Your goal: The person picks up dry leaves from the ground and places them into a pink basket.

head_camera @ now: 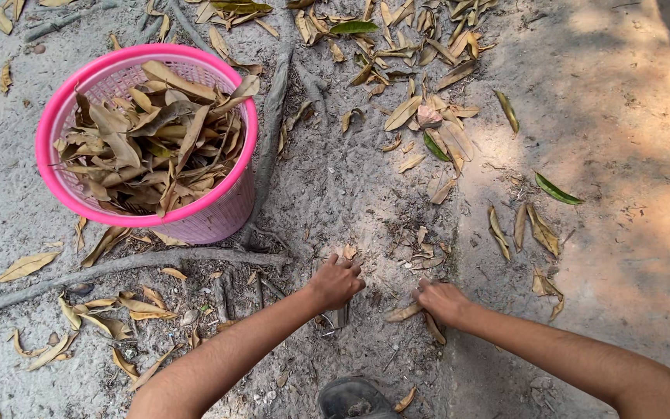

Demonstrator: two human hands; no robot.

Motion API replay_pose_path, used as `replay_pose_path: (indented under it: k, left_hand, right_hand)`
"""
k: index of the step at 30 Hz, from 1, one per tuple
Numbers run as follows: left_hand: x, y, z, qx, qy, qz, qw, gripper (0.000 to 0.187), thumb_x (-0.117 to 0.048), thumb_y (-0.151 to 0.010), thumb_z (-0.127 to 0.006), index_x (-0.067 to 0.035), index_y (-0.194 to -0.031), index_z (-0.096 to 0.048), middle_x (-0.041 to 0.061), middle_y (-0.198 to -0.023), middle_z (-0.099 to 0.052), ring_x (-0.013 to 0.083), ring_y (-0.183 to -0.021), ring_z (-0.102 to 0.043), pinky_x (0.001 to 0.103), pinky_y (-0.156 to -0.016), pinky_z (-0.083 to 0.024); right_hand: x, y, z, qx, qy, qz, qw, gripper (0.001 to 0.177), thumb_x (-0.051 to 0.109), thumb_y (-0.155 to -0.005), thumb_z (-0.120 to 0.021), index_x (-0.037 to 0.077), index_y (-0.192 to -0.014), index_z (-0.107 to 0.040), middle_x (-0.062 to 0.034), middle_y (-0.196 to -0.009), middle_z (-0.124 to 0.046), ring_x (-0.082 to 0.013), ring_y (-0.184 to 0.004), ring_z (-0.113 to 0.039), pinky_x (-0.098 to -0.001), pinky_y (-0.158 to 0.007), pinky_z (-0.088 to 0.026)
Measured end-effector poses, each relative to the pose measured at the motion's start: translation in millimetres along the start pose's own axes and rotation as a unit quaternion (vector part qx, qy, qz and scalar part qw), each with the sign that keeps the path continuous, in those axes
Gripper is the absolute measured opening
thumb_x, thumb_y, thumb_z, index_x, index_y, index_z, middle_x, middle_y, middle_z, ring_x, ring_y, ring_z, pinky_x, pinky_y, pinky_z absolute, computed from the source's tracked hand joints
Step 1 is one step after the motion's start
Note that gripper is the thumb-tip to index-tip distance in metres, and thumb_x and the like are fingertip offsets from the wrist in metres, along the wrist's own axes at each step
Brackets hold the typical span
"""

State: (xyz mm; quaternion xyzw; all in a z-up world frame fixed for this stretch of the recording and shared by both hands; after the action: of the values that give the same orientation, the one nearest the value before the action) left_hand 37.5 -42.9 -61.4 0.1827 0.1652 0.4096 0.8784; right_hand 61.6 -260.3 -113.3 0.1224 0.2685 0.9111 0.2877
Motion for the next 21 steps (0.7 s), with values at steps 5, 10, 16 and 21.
replay_pose_path:
  k: [5,10,16,21]
  left_hand:
    - [3.0,7.1,9.5,-0.056,-0.017,-0.011,0.998,0.026,-0.019,-0.097,-0.058,-0.021,-0.121,-0.069,0.017,-0.141,-0.056,0.0297,-0.117,-0.062,0.062,-0.109,-0.04]
    - [7.6,7.6,4.9,0.004,-0.022,0.008,1.0,0.023,-0.016,-0.099,-0.058,-0.014,-0.118,-0.07,0.017,-0.139,-0.059,0.0272,-0.119,-0.063,0.056,-0.111,-0.044]
    - [-4.6,-0.5,16.8,0.003,-0.026,-0.004,1.0,0.03,-0.013,-0.096,-0.061,-0.016,-0.125,-0.067,0.016,-0.133,-0.06,0.0302,-0.123,-0.058,0.062,-0.114,-0.037]
    - [-11.8,3.3,11.5,-0.002,-0.003,-0.014,1.0,0.033,-0.021,-0.097,-0.06,-0.019,-0.13,-0.064,0.016,-0.136,-0.057,0.0322,-0.125,-0.056,0.061,-0.112,-0.037]
  right_hand:
    - [-12.1,-5.2,18.4,0.022,-0.078,-0.071,0.994,0.01,-0.004,-0.093,-0.052,-0.004,-0.091,-0.062,-0.0199,-0.108,-0.062,-0.0317,-0.092,-0.071,-0.0393,-0.07,-0.064]
    - [-14.7,-13.7,77.5,-0.116,-0.082,-0.045,0.989,0.013,-0.009,-0.081,-0.059,-0.002,-0.09,-0.063,-0.0194,-0.1,-0.065,-0.0348,-0.09,-0.069,-0.0426,-0.074,-0.061]
    - [5.3,-28.0,100.5,-0.141,-0.16,-0.029,0.977,0.026,-0.021,-0.066,-0.06,-0.001,-0.08,-0.068,-0.0151,-0.093,-0.067,-0.0312,-0.084,-0.069,-0.0434,-0.07,-0.059]
    - [19.7,-35.7,105.8,-0.079,-0.181,-0.039,0.98,0.023,-0.019,-0.068,-0.059,-0.001,-0.077,-0.07,-0.0131,-0.093,-0.069,-0.0243,-0.079,-0.071,-0.0343,-0.066,-0.061]
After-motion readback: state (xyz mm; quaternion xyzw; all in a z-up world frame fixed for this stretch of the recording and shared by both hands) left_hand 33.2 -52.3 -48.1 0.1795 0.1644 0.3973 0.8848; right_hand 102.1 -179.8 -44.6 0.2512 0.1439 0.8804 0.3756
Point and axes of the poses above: each hand's wrist, its own y-axis away from the middle knuckle, its own z-axis out of the back of the hand, x = y × z, the point moved 7 cm from there along -y, towards the middle knuckle
